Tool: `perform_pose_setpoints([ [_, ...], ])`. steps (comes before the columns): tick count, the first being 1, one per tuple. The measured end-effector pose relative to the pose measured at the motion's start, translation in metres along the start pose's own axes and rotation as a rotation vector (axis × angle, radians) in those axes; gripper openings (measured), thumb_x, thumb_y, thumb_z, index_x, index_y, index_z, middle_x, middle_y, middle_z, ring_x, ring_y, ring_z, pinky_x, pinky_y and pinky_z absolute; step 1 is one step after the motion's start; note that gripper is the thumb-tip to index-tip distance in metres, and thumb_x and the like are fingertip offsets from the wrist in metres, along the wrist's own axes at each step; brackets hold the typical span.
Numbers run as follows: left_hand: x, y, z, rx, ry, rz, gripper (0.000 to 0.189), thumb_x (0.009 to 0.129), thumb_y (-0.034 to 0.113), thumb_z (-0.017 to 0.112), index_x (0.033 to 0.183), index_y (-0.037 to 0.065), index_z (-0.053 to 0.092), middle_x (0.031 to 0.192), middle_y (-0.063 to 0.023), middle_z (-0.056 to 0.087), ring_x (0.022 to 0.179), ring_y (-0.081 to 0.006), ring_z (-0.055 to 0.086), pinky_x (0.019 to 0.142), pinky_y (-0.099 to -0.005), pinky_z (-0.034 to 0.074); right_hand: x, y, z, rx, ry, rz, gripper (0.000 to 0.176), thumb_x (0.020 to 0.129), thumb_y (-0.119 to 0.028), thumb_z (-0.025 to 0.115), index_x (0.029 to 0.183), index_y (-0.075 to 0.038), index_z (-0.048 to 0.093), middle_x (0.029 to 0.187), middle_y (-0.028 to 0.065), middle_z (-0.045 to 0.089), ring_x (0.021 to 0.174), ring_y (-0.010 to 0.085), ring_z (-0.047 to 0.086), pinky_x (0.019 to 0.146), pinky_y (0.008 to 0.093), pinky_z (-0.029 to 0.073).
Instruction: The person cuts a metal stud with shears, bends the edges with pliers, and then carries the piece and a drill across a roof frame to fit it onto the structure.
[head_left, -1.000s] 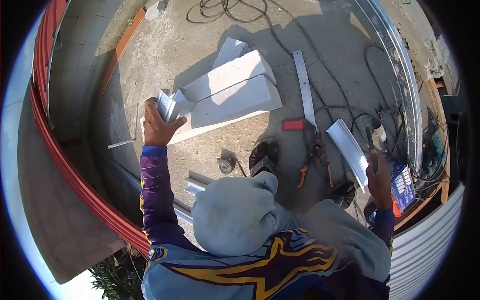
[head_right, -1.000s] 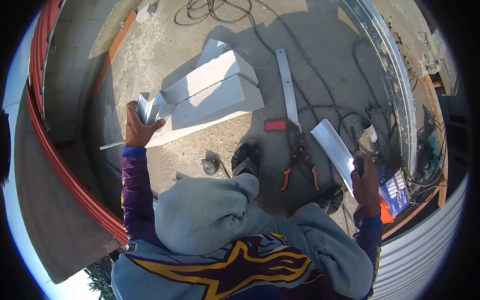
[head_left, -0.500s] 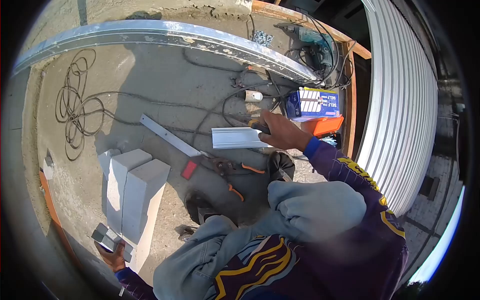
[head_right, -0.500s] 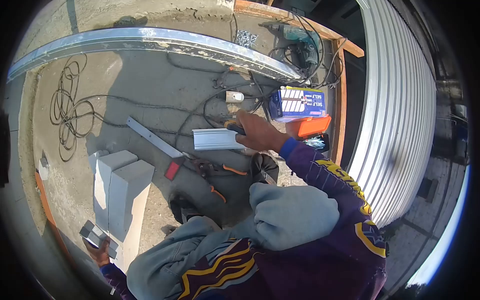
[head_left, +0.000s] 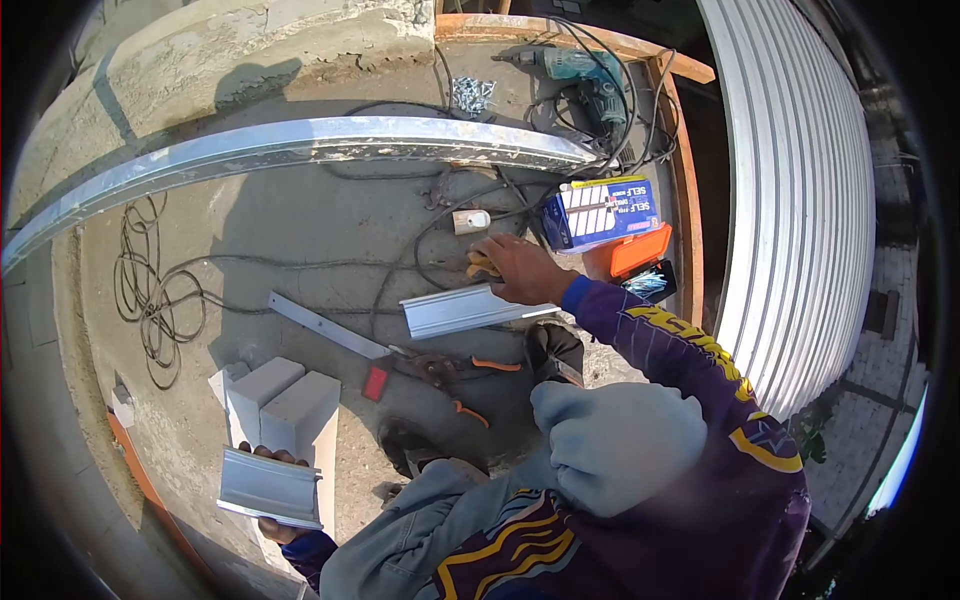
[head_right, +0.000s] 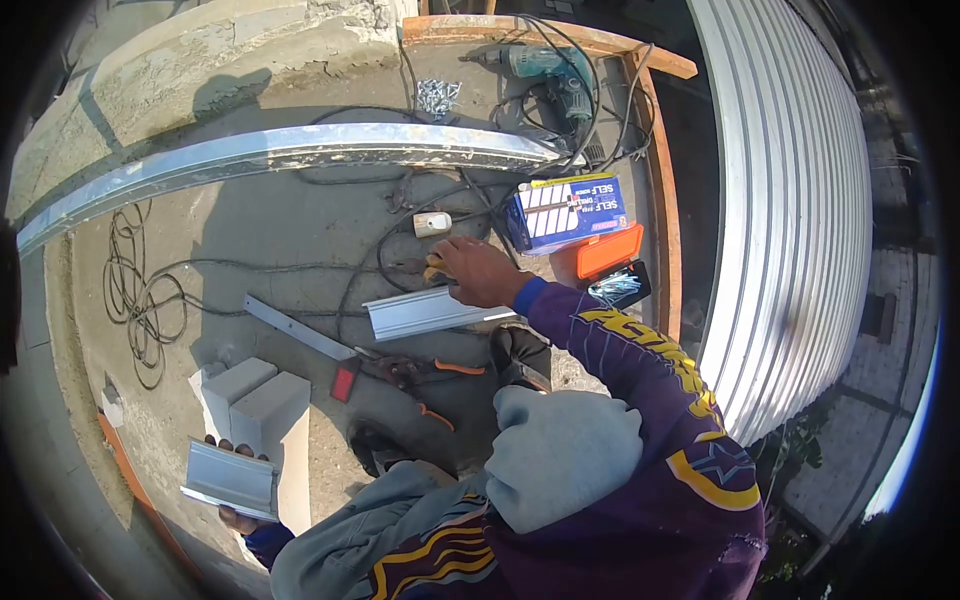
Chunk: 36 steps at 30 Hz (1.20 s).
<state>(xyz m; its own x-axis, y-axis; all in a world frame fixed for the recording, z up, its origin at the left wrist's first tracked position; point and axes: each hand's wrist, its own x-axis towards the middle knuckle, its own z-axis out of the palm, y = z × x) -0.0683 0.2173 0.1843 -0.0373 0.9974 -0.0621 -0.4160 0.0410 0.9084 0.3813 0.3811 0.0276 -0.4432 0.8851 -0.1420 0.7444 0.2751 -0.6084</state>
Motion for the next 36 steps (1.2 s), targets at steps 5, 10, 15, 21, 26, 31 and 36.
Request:
perform_pose_setpoints([
  [5, 0.015, -0.008, 0.016, -0.233, 0.041, -0.128, 0.1, 0.082, 0.033, 0.079, 0.155, 0.008, 0.014, 0.141, -0.0163, 0.045, 0.124, -0.0362, 0.054, 0.103, -0.0554, 0.05, 0.003, -0.006, -0.058, 0.326, 0.159, -0.004, 0.063, 0.073, -0.013, 0.077, 0.129, -0.008, 0.047, 0.121, 0.0205, 0.057, 0.113, 0.0385, 0.059, 0.096, 0.0442, 0.049],
  [10, 0.027, -0.022, 0.021, -0.272, 0.04, -0.212, 0.1, 0.081, 0.03, 0.079, 0.155, 0.008, 0.015, 0.14, -0.017, 0.046, 0.123, -0.0377, 0.054, 0.101, -0.0553, 0.052, 0.05, 0.029, -0.137, 0.133, 0.45, 0.177, 0.06, 0.083, -0.015, 0.068, 0.137, -0.004, 0.044, 0.116, 0.0291, 0.063, 0.108, 0.0444, 0.062, 0.094, 0.0443, 0.048],
  [15, 0.026, -0.024, 0.022, -0.16, 0.057, -0.26, 0.095, 0.08, 0.033, 0.078, 0.151, 0.004, 0.023, 0.136, -0.0183, 0.048, 0.117, -0.0382, 0.057, 0.087, -0.0545, 0.058, 0.141, 0.131, -0.159, -0.202, 0.25, 0.326, 0.067, 0.083, -0.027, 0.064, 0.135, 0.01, 0.042, 0.111, 0.0359, 0.062, 0.103, 0.0494, 0.063, 0.092, 0.0485, 0.051],
  [21, 0.004, -0.024, 0.004, -0.05, 0.154, -0.412, 0.083, 0.079, 0.04, 0.078, 0.141, 0.0, 0.039, 0.127, -0.0237, 0.054, 0.111, -0.0378, 0.06, 0.084, -0.0546, 0.059, 0.191, 0.192, -0.123, -0.364, 0.267, 0.464, 0.07, 0.086, -0.027, 0.055, 0.139, 0.016, 0.036, 0.112, 0.0373, 0.06, 0.1, 0.0498, 0.065, 0.089, 0.0502, 0.053],
  [26, -0.001, -0.031, 0.011, -0.01, 0.284, -0.419, 0.086, 0.075, 0.041, 0.08, 0.137, -0.004, 0.041, 0.12, -0.0264, 0.058, 0.104, -0.0367, 0.064, 0.082, -0.0511, 0.06, 0.195, 0.165, -0.12, -0.504, 0.31, 0.543, 0.056, 0.093, -0.022, 0.048, 0.138, 0.011, 0.042, 0.12, 0.0298, 0.058, 0.106, 0.043, 0.063, 0.09, 0.0464, 0.054],
  [31, 0.0, -0.039, 0.004, 0.019, 0.249, -0.453, 0.085, 0.077, 0.046, 0.078, 0.135, -0.005, 0.042, 0.12, -0.0272, 0.058, 0.098, -0.0357, 0.066, 0.079, -0.0493, 0.061, 0.227, 0.181, -0.104, -0.575, 0.275, 0.069, 0.037, 0.096, -0.019, 0.043, 0.125, -0.006, 0.061, 0.129, 0.0168, 0.058, 0.124, 0.0353, 0.054, 0.101, 0.0451, 0.047],
  [36, 0.01, -0.045, 0.014, 0.076, 0.266, -0.494, 0.085, 0.073, 0.048, 0.08, 0.13, -0.006, 0.047, 0.113, -0.0248, 0.062, 0.094, -0.0333, 0.067, 0.078, -0.0453, 0.061, 0.247, 0.189, -0.097, -0.359, 0.119, 0.177, 0.04, 0.084, -0.015, 0.063, 0.123, -0.009, 0.063, 0.119, 0.0199, 0.065, 0.114, 0.0364, 0.061, 0.097, 0.0441, 0.05],
])
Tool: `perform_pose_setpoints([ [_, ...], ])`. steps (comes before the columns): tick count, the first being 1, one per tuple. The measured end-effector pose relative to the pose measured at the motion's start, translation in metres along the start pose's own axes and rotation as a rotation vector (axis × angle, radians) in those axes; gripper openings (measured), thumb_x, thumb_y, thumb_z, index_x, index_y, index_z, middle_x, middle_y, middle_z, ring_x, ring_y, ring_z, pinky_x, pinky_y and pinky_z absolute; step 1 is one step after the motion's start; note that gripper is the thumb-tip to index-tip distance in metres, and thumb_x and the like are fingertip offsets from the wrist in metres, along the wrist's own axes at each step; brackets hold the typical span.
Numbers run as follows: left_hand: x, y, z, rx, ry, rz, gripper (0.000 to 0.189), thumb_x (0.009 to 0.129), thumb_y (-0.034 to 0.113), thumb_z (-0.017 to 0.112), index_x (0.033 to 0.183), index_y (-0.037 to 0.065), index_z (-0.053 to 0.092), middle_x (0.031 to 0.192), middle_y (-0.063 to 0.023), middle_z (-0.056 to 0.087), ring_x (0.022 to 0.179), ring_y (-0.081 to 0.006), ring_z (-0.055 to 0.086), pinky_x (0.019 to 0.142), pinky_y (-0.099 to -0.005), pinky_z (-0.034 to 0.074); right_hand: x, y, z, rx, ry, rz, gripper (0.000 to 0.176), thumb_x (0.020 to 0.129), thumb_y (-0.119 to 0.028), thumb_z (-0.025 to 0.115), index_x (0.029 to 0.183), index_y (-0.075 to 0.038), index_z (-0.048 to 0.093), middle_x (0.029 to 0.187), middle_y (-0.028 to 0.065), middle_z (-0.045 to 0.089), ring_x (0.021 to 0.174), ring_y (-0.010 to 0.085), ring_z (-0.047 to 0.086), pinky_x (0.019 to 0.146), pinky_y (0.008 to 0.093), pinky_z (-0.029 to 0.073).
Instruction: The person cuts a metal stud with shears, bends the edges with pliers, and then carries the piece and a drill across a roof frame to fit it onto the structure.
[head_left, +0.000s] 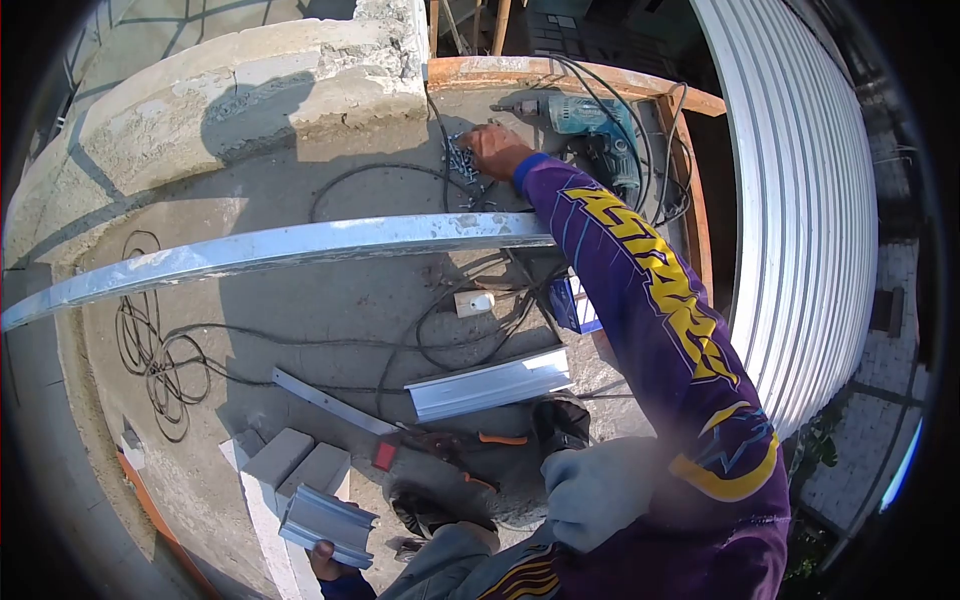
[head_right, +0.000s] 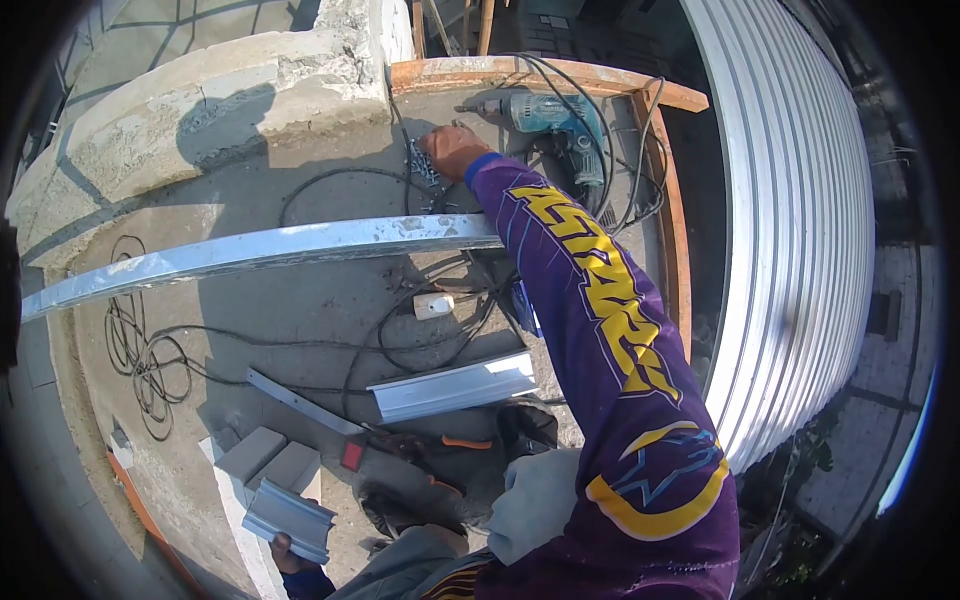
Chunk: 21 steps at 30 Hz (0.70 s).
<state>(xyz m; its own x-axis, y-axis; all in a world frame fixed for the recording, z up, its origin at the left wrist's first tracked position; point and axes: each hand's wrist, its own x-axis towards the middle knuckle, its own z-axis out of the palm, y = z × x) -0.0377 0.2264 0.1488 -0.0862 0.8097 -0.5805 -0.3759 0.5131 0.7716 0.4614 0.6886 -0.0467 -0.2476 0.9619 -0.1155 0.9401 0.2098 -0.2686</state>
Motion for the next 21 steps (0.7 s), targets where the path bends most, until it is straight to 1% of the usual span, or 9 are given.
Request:
perform_pose_setpoints([
  [4, 0.001, 0.0, 0.005, 0.03, 0.029, -0.002, 0.085, 0.072, 0.048, 0.081, 0.128, -0.006, 0.049, 0.112, -0.0243, 0.062, 0.093, -0.0321, 0.067, 0.077, -0.0442, 0.061, -0.012, -0.005, -0.019, -0.031, -0.013, 0.082, 0.033, 0.082, -0.013, 0.065, 0.115, -0.011, 0.067, 0.106, 0.0198, 0.069, 0.102, 0.0383, 0.065, 0.092, 0.0425, 0.052],
  [6, 0.002, 0.0, 0.004, 0.01, 0.034, -0.024, 0.086, 0.071, 0.048, 0.083, 0.128, -0.006, 0.049, 0.111, -0.0242, 0.062, 0.092, -0.0316, 0.067, 0.077, -0.0437, 0.06, -0.025, -0.005, -0.044, 0.183, 0.004, 0.021, 0.025, 0.082, -0.009, 0.063, 0.106, -0.011, 0.071, 0.098, 0.0206, 0.07, 0.094, 0.0387, 0.067, 0.088, 0.0407, 0.054],
  [7, 0.003, 0.0, 0.006, 0.007, 0.032, -0.025, 0.086, 0.071, 0.048, 0.083, 0.128, -0.006, 0.049, 0.111, -0.0242, 0.062, 0.092, -0.0316, 0.067, 0.077, -0.0437, 0.06, -0.032, -0.008, -0.055, 0.314, 0.058, 0.045, 0.012, 0.087, -0.008, 0.063, 0.095, -0.005, 0.071, 0.089, 0.0169, 0.071, 0.088, 0.0304, 0.069, 0.083, 0.0365, 0.055],
  [8, 0.003, 0.001, 0.008, 0.015, 0.043, -0.014, 0.086, 0.07, 0.048, 0.083, 0.128, -0.006, 0.049, 0.112, -0.0243, 0.062, 0.093, -0.0319, 0.067, 0.077, -0.0439, 0.06, -0.032, -0.004, -0.055, 0.311, 0.057, 0.043, 0.012, 0.087, -0.008, 0.063, 0.095, -0.005, 0.071, 0.089, 0.0169, 0.071, 0.088, 0.0304, 0.069, 0.083, 0.0365, 0.055],
  [10, 0.001, 0.0, 0.008, 0.022, 0.054, -0.007, 0.086, 0.07, 0.048, 0.083, 0.128, -0.006, 0.048, 0.112, -0.0244, 0.062, 0.093, -0.0321, 0.067, 0.078, -0.044, 0.06, -0.035, 0.004, -0.055, 0.881, -0.003, 0.27, 0.011, 0.089, -0.012, 0.067, 0.093, -0.002, 0.069, 0.09, 0.0111, 0.073, 0.079, 0.0191, 0.069, 0.074, 0.0325, 0.055],
  [11, 0.002, -0.001, 0.007, 0.012, 0.047, -0.011, 0.086, 0.07, 0.047, 0.083, 0.129, -0.006, 0.048, 0.112, -0.0245, 0.062, 0.094, -0.0324, 0.067, 0.078, -0.0442, 0.06, -0.037, 0.008, -0.054, 0.877, -0.004, 0.27, 0.011, 0.089, -0.012, 0.067, 0.093, -0.002, 0.069, 0.09, 0.0111, 0.073, 0.079, 0.0191, 0.069, 0.074, 0.0325, 0.055],
  [13, 0.004, -0.001, 0.008, 0.0, 0.039, -0.014, 0.087, 0.07, 0.046, 0.083, 0.13, -0.006, 0.047, 0.112, -0.0246, 0.062, 0.095, -0.0327, 0.066, 0.079, -0.0444, 0.06, -0.045, 0.01, -0.054, 1.582, -0.024, 0.396, 0.011, 0.094, -0.012, 0.065, 0.101, -0.003, 0.066, 0.091, 0.0073, 0.069, 0.074, 0.0128, 0.062, 0.068, 0.0278, 0.051],
  [17, 0.006, -0.002, 0.007, -0.068, -0.028, -0.029, 0.086, 0.071, 0.043, 0.082, 0.132, -0.005, 0.045, 0.114, -0.0252, 0.061, 0.099, -0.0336, 0.065, 0.08, -0.0459, 0.06, -0.051, 0.018, -0.056, 2.005, -0.078, 0.43, 0.013, 0.097, -0.013, 0.061, 0.105, -0.003, 0.059, 0.086, 0.008, 0.062, 0.066, 0.0155, 0.053, 0.061, 0.0292, 0.046],
  [21, 0.006, -0.002, 0.01, -0.097, -0.032, -0.017, 0.085, 0.072, 0.041, 0.081, 0.133, -0.005, 0.044, 0.116, -0.0261, 0.06, 0.104, -0.0358, 0.064, 0.083, -0.0492, 0.06, -0.048, 0.011, -0.057, 2.105, -0.146, 0.364, 0.011, 0.098, -0.014, 0.059, 0.101, -0.004, 0.058, 0.088, 0.0083, 0.062, 0.068, 0.0167, 0.055, 0.062, 0.0308, 0.048],
])
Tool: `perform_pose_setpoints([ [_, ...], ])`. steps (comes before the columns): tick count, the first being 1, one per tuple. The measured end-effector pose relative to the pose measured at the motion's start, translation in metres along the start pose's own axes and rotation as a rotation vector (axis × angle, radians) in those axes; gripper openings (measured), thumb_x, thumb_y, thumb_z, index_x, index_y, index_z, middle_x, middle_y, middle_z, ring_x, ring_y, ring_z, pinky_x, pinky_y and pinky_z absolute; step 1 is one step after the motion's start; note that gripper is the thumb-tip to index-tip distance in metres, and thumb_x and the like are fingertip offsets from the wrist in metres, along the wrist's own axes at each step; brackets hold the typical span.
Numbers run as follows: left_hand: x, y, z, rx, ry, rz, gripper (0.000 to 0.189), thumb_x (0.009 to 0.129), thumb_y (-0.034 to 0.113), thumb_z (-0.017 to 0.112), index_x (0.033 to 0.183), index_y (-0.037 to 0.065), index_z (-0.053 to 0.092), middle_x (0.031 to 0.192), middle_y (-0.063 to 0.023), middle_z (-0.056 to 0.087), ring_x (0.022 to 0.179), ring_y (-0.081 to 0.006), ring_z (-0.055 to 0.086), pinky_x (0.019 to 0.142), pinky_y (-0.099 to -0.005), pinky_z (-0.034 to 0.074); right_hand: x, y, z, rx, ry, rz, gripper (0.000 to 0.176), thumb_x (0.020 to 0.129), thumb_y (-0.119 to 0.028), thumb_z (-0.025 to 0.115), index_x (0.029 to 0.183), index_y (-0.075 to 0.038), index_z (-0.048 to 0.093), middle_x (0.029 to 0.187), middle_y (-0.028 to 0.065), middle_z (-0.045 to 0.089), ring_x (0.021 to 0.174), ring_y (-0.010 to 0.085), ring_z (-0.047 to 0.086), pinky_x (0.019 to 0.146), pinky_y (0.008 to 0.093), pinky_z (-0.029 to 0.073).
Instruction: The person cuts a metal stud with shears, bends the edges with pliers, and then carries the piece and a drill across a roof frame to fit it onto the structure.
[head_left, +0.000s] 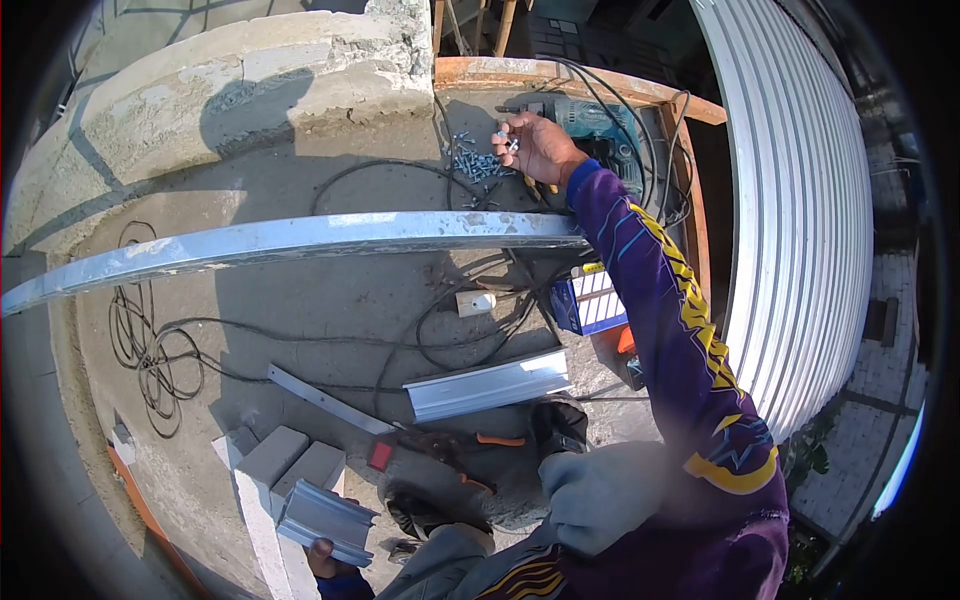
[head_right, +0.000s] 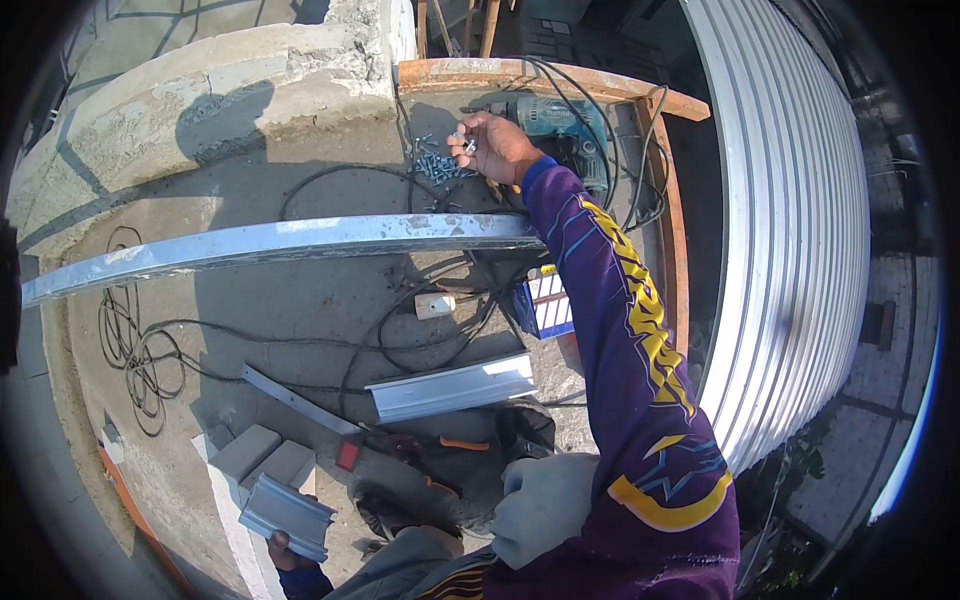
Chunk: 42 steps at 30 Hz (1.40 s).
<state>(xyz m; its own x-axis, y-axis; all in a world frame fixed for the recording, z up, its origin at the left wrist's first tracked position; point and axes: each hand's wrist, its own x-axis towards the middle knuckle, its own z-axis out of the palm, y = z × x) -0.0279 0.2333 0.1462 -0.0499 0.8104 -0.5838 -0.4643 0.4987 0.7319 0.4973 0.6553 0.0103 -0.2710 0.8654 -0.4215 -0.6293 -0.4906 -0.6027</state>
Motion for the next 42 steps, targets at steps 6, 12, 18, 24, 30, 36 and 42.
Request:
perform_pose_setpoints([
  [6, 0.001, -0.001, 0.0, 0.012, -0.005, 0.004, 0.086, 0.073, 0.041, 0.081, 0.135, -0.005, 0.043, 0.117, -0.0267, 0.06, 0.104, -0.0367, 0.064, 0.083, -0.0504, 0.06, 0.009, 0.008, 0.011, -0.367, 0.213, -0.046, 0.013, 0.093, -0.012, 0.066, 0.1, -0.002, 0.065, 0.09, 0.0089, 0.065, 0.078, 0.0175, 0.064, 0.069, 0.0318, 0.054],
  [12, 0.002, -0.002, -0.003, 0.015, 0.001, -0.018, 0.087, 0.072, 0.039, 0.081, 0.136, -0.005, 0.042, 0.117, -0.0282, 0.06, 0.103, -0.0372, 0.065, 0.085, -0.0507, 0.06, 0.021, 0.014, 0.009, -1.534, 0.155, -0.355, 0.027, 0.085, -0.024, 0.07, 0.102, -0.003, 0.07, 0.106, 0.0157, 0.069, 0.104, 0.0325, 0.065, 0.092, 0.0412, 0.052],
  [18, -0.003, -0.007, -0.013, -0.031, 0.011, 0.054, 0.085, 0.072, 0.035, 0.08, 0.137, -0.004, 0.041, 0.124, -0.0213, 0.056, 0.111, -0.0368, 0.062, 0.085, -0.0507, 0.06, -0.068, -0.025, 0.026, -2.002, 0.898, -0.401, 0.047, 0.081, -0.032, 0.073, 0.119, -0.006, 0.063, 0.125, 0.018, 0.061, 0.119, 0.0378, 0.056, 0.099, 0.0487, 0.047],
  [24, -0.004, -0.009, -0.017, -0.111, -0.024, 0.029, 0.086, 0.071, 0.034, 0.08, 0.138, -0.003, 0.04, 0.125, -0.0205, 0.055, 0.111, -0.0365, 0.061, 0.084, -0.0502, 0.06, -0.114, -0.04, -0.011, -2.067, 1.186, -0.331, 0.059, 0.079, -0.027, 0.075, 0.127, -0.005, 0.051, 0.128, 0.0171, 0.052, 0.125, 0.0388, 0.048, 0.099, 0.0526, 0.045],
  [30, 0.009, 0.0, -0.004, -0.028, -0.055, -0.062, 0.087, 0.07, 0.035, 0.082, 0.136, -0.003, 0.041, 0.121, -0.0243, 0.057, 0.108, -0.0364, 0.062, 0.08, -0.0477, 0.061, -0.045, -0.01, -0.008, -1.984, 0.112, -0.803, 0.045, 0.08, -0.014, 0.067, 0.122, -0.002, 0.056, 0.111, 0.0192, 0.063, 0.098, 0.0363, 0.063, 0.084, 0.0479, 0.052],
  [36, 0.014, -0.002, 0.016, -0.022, -0.023, 0.025, 0.089, 0.068, 0.037, 0.083, 0.137, -0.003, 0.041, 0.118, -0.0275, 0.059, 0.102, -0.0361, 0.065, 0.082, -0.0475, 0.06, 0.03, 0.031, 0.008, -2.181, -0.026, -0.383, 0.037, 0.078, -0.013, 0.069, 0.115, -0.009, 0.069, 0.111, 0.0199, 0.068, 0.103, 0.0397, 0.064, 0.093, 0.0439, 0.051],
  [42, 0.006, -0.007, 0.001, -0.062, -0.021, -0.031, 0.089, 0.069, 0.037, 0.082, 0.137, -0.003, 0.04, 0.12, -0.0276, 0.058, 0.106, -0.0362, 0.063, 0.083, -0.0491, 0.06, 0.023, 0.022, 0.005, -1.977, 0.13, -0.311, 0.031, 0.081, -0.014, 0.068, 0.111, -0.006, 0.069, 0.101, 0.021, 0.069, 0.098, 0.0397, 0.066, 0.089, 0.0446, 0.053],
])
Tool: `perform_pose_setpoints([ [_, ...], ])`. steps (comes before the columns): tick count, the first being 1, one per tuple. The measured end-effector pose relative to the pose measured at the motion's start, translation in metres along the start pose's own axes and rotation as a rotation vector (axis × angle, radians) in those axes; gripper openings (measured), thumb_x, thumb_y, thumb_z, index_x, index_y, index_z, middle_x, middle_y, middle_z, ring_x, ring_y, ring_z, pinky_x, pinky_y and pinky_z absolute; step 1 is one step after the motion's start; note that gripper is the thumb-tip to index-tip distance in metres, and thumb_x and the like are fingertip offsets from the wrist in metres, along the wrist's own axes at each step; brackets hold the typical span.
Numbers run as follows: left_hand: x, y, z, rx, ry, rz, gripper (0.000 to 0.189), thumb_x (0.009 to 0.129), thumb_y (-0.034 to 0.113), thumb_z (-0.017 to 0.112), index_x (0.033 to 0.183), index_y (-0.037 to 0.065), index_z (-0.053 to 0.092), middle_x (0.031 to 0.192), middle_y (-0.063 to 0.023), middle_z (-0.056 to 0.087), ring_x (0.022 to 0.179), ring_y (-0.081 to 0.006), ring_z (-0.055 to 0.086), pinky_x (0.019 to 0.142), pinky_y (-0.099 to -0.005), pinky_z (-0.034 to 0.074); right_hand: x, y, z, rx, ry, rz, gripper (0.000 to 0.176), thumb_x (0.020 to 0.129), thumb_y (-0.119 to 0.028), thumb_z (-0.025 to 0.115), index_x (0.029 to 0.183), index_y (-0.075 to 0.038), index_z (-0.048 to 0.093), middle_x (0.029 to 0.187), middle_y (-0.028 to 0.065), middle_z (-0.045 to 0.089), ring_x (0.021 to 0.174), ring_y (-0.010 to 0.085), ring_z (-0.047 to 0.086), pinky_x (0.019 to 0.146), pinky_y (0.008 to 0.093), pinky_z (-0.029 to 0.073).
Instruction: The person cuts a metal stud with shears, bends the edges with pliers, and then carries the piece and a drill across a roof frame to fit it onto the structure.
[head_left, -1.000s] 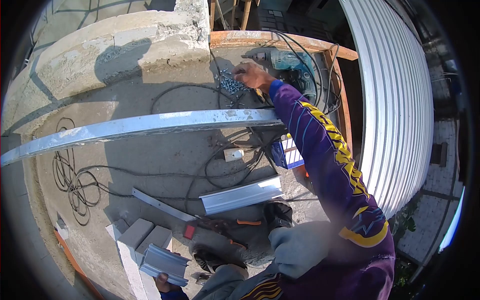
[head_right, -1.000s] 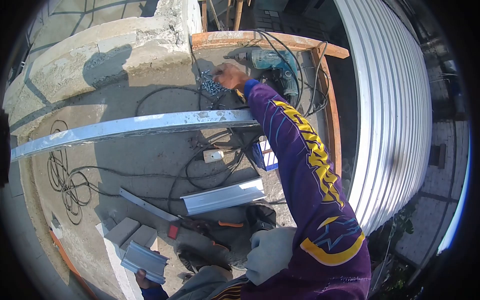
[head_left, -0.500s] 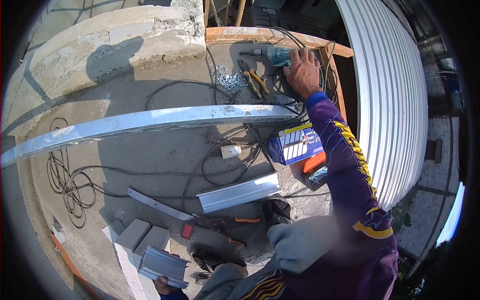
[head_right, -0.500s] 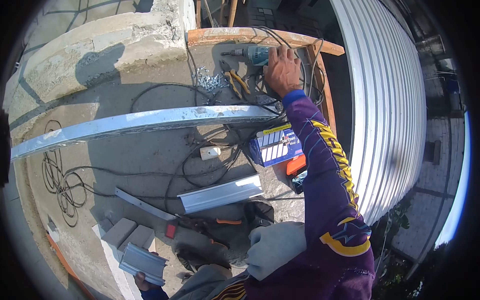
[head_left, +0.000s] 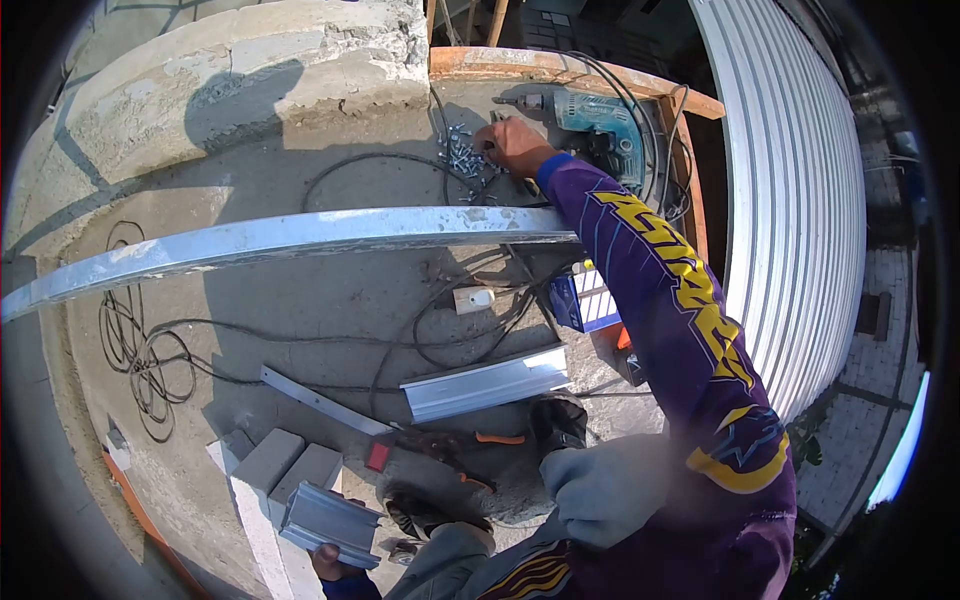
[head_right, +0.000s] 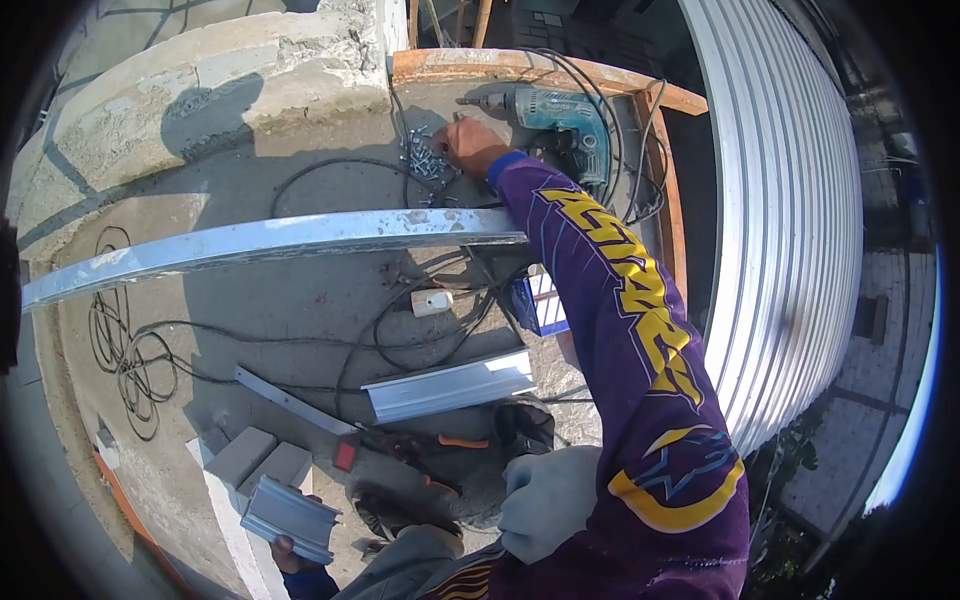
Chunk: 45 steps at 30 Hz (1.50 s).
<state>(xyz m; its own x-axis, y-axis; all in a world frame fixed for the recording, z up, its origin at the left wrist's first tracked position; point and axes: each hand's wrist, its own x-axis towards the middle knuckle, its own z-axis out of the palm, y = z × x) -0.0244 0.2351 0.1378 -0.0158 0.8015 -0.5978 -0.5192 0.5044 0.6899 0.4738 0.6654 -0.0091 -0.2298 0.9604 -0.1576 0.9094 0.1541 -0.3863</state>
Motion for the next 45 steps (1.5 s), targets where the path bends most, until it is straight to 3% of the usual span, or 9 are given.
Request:
perform_pose_setpoints([
  [4, 0.003, 0.006, 0.01, -0.05, 0.038, -0.046, 0.089, 0.061, 0.028, 0.086, 0.133, -0.005, 0.044, 0.115, -0.0253, 0.061, 0.106, -0.0358, 0.063, 0.087, -0.0491, 0.057, -0.013, -0.002, -0.017, 0.158, 0.115, -0.045, 0.022, 0.077, -0.006, 0.073, 0.098, -0.01, 0.075, 0.091, 0.0164, 0.073, 0.09, 0.0269, 0.071, 0.081, 0.0381, 0.056],
  [7, 0.006, 0.004, 0.011, -0.015, -0.005, 0.041, 0.088, 0.071, 0.036, 0.081, 0.138, -0.003, 0.04, 0.118, -0.0264, 0.057, 0.108, -0.0371, 0.062, 0.083, -0.0515, 0.061, -0.014, 0.004, -0.019, 0.627, 0.046, 0.24, 0.031, 0.077, -0.001, 0.075, 0.107, -0.005, 0.071, 0.092, 0.0121, 0.072, 0.088, 0.0206, 0.07, 0.08, 0.0354, 0.058],
  [9, 0.007, 0.003, 0.007, -0.028, -0.033, 0.033, 0.088, 0.071, 0.036, 0.081, 0.139, -0.001, 0.039, 0.122, -0.0234, 0.054, 0.109, -0.0372, 0.061, 0.08, -0.0515, 0.062, -0.022, 0.009, -0.021, 1.52, 0.116, 0.349, 0.037, 0.079, 0.004, 0.071, 0.115, 0.003, 0.062, 0.1, 0.0111, 0.069, 0.093, 0.0197, 0.069, 0.08, 0.0365, 0.059],
  [14, 0.003, 0.001, -0.019, -0.056, -0.124, -0.052, 0.088, 0.072, 0.035, 0.08, 0.141, 0.0, 0.037, 0.13, -0.0184, 0.051, 0.113, -0.0372, 0.059, 0.078, -0.0506, 0.062, -0.038, 0.009, -0.039, 2.073, 0.118, 0.405, 0.018, 0.1, -0.016, 0.049, 0.104, 0.0, 0.057, 0.09, 0.0074, 0.06, 0.083, 0.0218, 0.06, 0.081, 0.04, 0.056],
  [21, 0.001, -0.001, -0.008, -0.089, -0.06, 0.072, 0.092, 0.074, 0.037, 0.079, 0.146, 0.003, 0.032, 0.133, -0.0153, 0.049, 0.115, -0.0368, 0.057, 0.079, -0.0533, 0.062, -0.108, 0.046, -0.094, 1.457, 0.532, 0.563, 0.02, 0.099, -0.026, 0.058, 0.085, -0.012, 0.056, 0.061, -0.0058, 0.035, 0.052, 0.0071, 0.035, 0.046, 0.025, 0.027],
  [23, 0.001, -0.002, -0.007, -0.098, -0.06, 0.068, 0.092, 0.075, 0.036, 0.079, 0.146, 0.003, 0.032, 0.132, -0.0157, 0.049, 0.116, -0.0371, 0.056, 0.08, -0.0543, 0.062, -0.115, 0.052, -0.094, 0.749, 0.592, 0.551, 0.02, 0.095, -0.025, 0.063, 0.095, -0.005, 0.066, 0.064, -0.0012, 0.05, 0.056, 0.0101, 0.047, 0.05, 0.0271, 0.038],
  [26, 0.008, -0.003, -0.005, -0.092, -0.083, 0.045, 0.091, 0.075, 0.035, 0.079, 0.146, 0.003, 0.032, 0.131, -0.0165, 0.049, 0.117, -0.0378, 0.056, 0.08, -0.0558, 0.062, -0.094, 0.023, -0.088, 0.394, 0.357, 0.206, 0.028, 0.085, -0.026, 0.069, 0.097, -0.001, 0.074, 0.084, 0.0127, 0.07, 0.078, 0.0268, 0.068, 0.074, 0.0362, 0.052],
  [30, 0.019, 0.004, 0.017, -0.064, -0.088, 0.053, 0.09, 0.074, 0.034, 0.079, 0.145, 0.003, 0.033, 0.13, -0.0178, 0.049, 0.113, -0.0388, 0.058, 0.079, -0.056, 0.062, -0.023, 0.003, -0.029, 0.035, 0.066, -0.03, 0.034, 0.083, -0.024, 0.071, 0.112, -0.006, 0.068, 0.103, 0.0206, 0.069, 0.105, 0.0381, 0.065, 0.089, 0.0463, 0.051],
  [45, 0.006, 0.003, 0.022, -0.146, 0.024, 0.069, 0.089, 0.064, 0.03, 0.086, 0.137, 0.0, 0.043, 0.125, -0.0167, 0.054, 0.112, -0.0389, 0.06, 0.082, -0.0549, 0.061, 0.008, 0.002, 0.007, 0.137, 0.049, -0.015, 0.035, 0.092, -0.026, 0.062, 0.116, -0.001, 0.06, 0.097, 0.0232, 0.067, 0.097, 0.0382, 0.066, 0.084, 0.0467, 0.051],
])
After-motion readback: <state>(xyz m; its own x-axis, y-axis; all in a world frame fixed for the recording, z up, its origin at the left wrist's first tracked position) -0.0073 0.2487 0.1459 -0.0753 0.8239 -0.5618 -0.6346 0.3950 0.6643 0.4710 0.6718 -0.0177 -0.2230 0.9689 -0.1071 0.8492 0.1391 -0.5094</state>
